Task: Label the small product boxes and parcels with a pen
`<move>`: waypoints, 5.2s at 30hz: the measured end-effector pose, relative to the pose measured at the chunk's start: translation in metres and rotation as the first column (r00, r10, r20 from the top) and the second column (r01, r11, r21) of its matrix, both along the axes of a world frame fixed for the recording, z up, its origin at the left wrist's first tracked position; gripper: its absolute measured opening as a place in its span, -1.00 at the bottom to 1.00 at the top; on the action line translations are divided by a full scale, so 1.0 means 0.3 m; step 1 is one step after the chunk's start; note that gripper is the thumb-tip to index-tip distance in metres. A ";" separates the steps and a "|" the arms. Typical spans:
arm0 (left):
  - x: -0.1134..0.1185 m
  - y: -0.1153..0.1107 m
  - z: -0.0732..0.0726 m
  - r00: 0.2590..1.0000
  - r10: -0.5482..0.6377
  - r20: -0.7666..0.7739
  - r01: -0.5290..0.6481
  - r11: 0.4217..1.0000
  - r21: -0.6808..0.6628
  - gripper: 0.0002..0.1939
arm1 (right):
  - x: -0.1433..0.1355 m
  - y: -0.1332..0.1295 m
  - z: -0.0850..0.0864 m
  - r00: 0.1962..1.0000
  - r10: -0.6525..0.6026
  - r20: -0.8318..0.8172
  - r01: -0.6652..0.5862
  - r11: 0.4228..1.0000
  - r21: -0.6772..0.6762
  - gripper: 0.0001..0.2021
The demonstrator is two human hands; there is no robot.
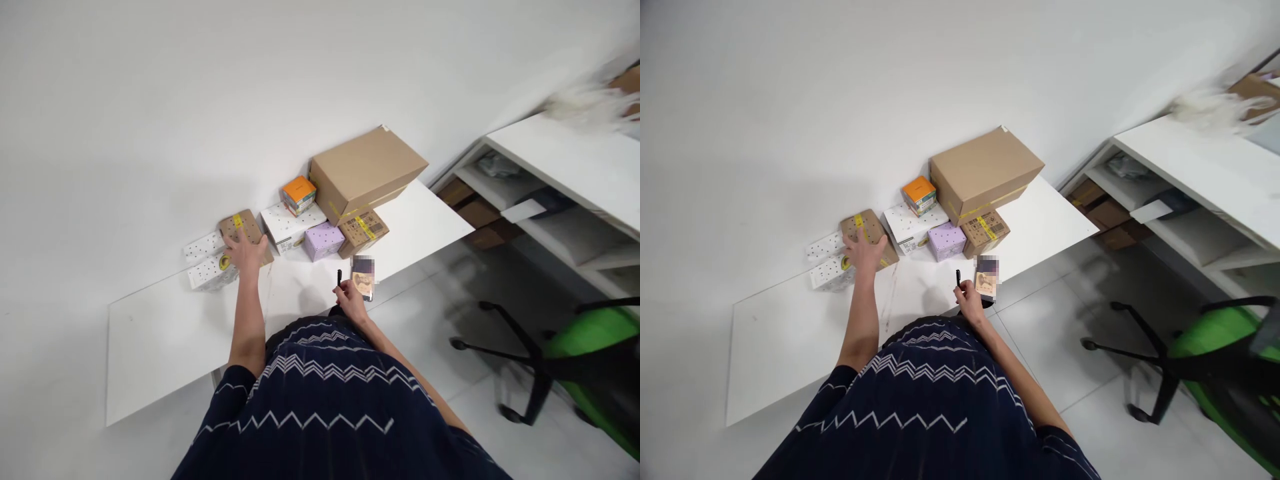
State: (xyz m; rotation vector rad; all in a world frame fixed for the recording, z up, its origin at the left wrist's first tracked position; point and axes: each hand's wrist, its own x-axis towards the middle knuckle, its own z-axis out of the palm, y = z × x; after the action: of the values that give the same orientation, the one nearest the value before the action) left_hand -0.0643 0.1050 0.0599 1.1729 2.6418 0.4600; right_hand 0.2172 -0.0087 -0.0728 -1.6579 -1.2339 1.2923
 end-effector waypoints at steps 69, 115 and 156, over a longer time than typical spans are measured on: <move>-0.012 -0.228 -0.124 0.737 -0.179 0.651 0.010 0.967 0.254 -0.39 | -0.016 0.284 -0.120 0.839 0.028 0.543 0.112 0.968 -0.223 -0.71; -0.299 -0.545 -0.138 0.507 0.100 0.856 0.066 0.986 -0.155 -0.15 | -0.234 0.166 0.008 0.924 0.279 -0.260 -0.349 0.893 -0.285 -0.70; -0.117 -0.374 -0.300 0.390 0.001 0.921 -0.155 0.986 0.065 -0.23 | -0.179 0.180 0.017 0.991 0.129 -0.044 -0.131 0.990 -0.056 -0.55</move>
State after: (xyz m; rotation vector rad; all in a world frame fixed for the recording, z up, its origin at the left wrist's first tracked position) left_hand -0.0994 -0.0071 -0.0301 0.4985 1.6452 0.9885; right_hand 0.1634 0.0454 -0.0677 -1.6066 -1.3097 1.4471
